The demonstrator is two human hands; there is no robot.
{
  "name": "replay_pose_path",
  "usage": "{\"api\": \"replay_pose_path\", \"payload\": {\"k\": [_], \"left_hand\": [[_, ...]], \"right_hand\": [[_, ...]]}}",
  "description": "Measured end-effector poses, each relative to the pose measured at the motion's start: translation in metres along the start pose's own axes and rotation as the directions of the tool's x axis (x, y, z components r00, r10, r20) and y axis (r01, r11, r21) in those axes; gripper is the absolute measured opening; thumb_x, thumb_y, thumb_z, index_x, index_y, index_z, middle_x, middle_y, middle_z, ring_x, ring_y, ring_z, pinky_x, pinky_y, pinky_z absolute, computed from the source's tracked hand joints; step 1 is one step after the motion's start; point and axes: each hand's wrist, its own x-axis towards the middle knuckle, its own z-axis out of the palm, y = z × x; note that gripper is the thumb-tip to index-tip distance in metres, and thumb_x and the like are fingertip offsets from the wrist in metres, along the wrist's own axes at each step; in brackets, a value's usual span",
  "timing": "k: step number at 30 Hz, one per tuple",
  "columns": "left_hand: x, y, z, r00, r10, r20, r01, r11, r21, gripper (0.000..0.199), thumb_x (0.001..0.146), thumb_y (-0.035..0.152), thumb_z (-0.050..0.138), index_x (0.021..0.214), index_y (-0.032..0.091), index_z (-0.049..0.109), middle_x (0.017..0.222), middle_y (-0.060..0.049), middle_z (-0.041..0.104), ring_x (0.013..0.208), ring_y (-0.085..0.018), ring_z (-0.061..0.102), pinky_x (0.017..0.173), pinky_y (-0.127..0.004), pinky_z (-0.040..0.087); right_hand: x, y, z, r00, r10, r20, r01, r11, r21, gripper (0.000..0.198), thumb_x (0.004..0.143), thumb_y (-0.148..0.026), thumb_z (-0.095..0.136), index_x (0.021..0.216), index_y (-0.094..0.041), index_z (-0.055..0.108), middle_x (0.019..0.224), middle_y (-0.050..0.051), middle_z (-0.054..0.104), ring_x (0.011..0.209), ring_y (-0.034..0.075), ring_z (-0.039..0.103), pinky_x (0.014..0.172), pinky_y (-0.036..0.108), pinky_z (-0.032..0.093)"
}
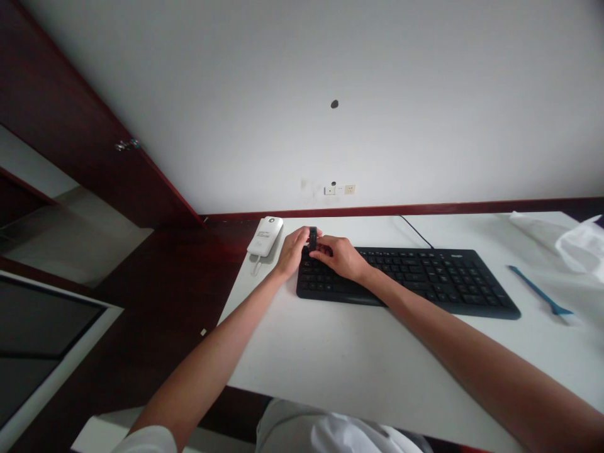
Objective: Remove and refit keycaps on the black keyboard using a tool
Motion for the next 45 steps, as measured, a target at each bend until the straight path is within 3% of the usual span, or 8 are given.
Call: {"api": "replay_pose_path", "payload": {"k": [5, 11, 18, 28, 34, 37, 41, 45], "left_hand": [[0.006, 0.001, 0.000, 0.998, -0.066, 0.014, 0.067, 0.994, -0.091, 0.054, 0.101, 0.061, 0.042, 0.095, 0.018, 0.072, 0.109, -0.010, 0.074, 0.103, -0.022, 0.068, 0.096, -0.034, 0.052], [0.015, 0.012, -0.002, 0.998, -0.060, 0.011, 0.061, 0.989, -0.137, 0.054, 0.099, 0.064, 0.043, 0.095, 0.018, 0.072, 0.106, -0.009, 0.073, 0.104, -0.021, 0.066, 0.095, -0.034, 0.052], [0.013, 0.010, 0.003, 0.989, -0.119, -0.090, 0.092, 0.961, -0.260, 0.051, 0.098, 0.063, 0.047, 0.096, 0.019, 0.072, 0.106, -0.008, 0.073, 0.099, -0.019, 0.067, 0.088, -0.030, 0.053], [0.001, 0.006, 0.005, 0.994, -0.104, -0.040, 0.095, 0.977, -0.189, 0.048, 0.099, 0.060, 0.047, 0.100, 0.018, 0.071, 0.106, -0.009, 0.074, 0.102, -0.022, 0.069, 0.090, -0.034, 0.054], [0.000, 0.009, 0.008, 0.998, -0.055, 0.006, 0.055, 0.990, -0.129, 0.045, 0.099, 0.058, 0.048, 0.082, 0.019, 0.064, 0.102, -0.008, 0.074, 0.101, -0.023, 0.068, 0.094, -0.037, 0.054], [-0.001, 0.009, 0.008, 0.999, -0.038, 0.027, 0.042, 0.990, -0.133, 0.042, 0.100, 0.054, 0.046, 0.078, 0.020, 0.057, 0.100, -0.008, 0.074, 0.100, -0.023, 0.067, 0.098, -0.038, 0.052], [-0.001, 0.008, 0.011, 1.000, -0.028, 0.002, 0.028, 0.995, -0.098, 0.039, 0.100, 0.050, 0.043, 0.075, 0.021, 0.051, 0.103, -0.006, 0.074, 0.106, -0.023, 0.066, 0.102, -0.040, 0.049], [0.000, 0.006, 0.018, 0.999, -0.039, -0.004, 0.038, 0.994, -0.104, 0.038, 0.100, 0.048, 0.040, 0.073, 0.021, 0.046, 0.110, -0.005, 0.073, 0.110, -0.023, 0.065, 0.102, -0.040, 0.049]], "right_hand": [[0.000, -0.001, -0.001, 1.000, 0.007, 0.011, -0.007, 1.000, 0.009, 0.013, 0.093, -0.031, 0.072, 0.090, -0.019, 0.069, 0.080, 0.001, 0.067, 0.068, 0.015, 0.058, 0.067, 0.028, 0.044], [-0.003, -0.003, -0.001, 1.000, 0.013, 0.028, -0.014, 0.999, 0.032, 0.015, 0.090, -0.031, 0.074, 0.097, -0.019, 0.070, 0.085, 0.002, 0.069, 0.069, 0.015, 0.060, 0.069, 0.028, 0.047], [-0.001, -0.003, -0.003, 0.996, 0.084, -0.016, -0.083, 0.995, 0.059, 0.022, 0.091, -0.041, 0.072, 0.087, -0.019, 0.070, 0.074, 0.000, 0.066, 0.063, 0.014, 0.054, 0.062, 0.027, 0.044], [-0.002, 0.000, 0.000, 1.000, -0.021, 0.022, 0.021, 1.000, -0.003, 0.016, 0.094, -0.036, 0.069, 0.095, -0.020, 0.070, 0.084, 0.002, 0.067, 0.069, 0.015, 0.057, 0.067, 0.029, 0.045], [-0.002, 0.002, 0.004, 1.000, -0.021, -0.007, 0.020, 1.000, -0.023, 0.021, 0.094, -0.040, 0.070, 0.099, -0.019, 0.071, 0.086, 0.004, 0.070, 0.071, 0.018, 0.061, 0.069, 0.031, 0.046], [0.000, 0.000, 0.000, 0.999, 0.032, -0.029, -0.030, 0.996, 0.079, 0.029, 0.093, -0.047, 0.070, 0.100, -0.019, 0.072, 0.091, 0.005, 0.071, 0.075, 0.019, 0.063, 0.069, 0.031, 0.048], [0.003, 0.003, -0.010, 0.988, 0.121, -0.095, -0.091, 0.957, 0.277, 0.040, 0.097, -0.057, 0.060, 0.099, -0.021, 0.077, 0.105, 0.008, 0.073, 0.095, 0.023, 0.067, 0.082, 0.033, 0.052], [0.006, 0.009, -0.013, 0.973, 0.194, -0.129, -0.133, 0.917, 0.376, 0.048, 0.094, -0.064, 0.061, 0.086, -0.020, 0.078, 0.090, 0.006, 0.073, 0.082, 0.020, 0.064, 0.079, 0.033, 0.050]]}}
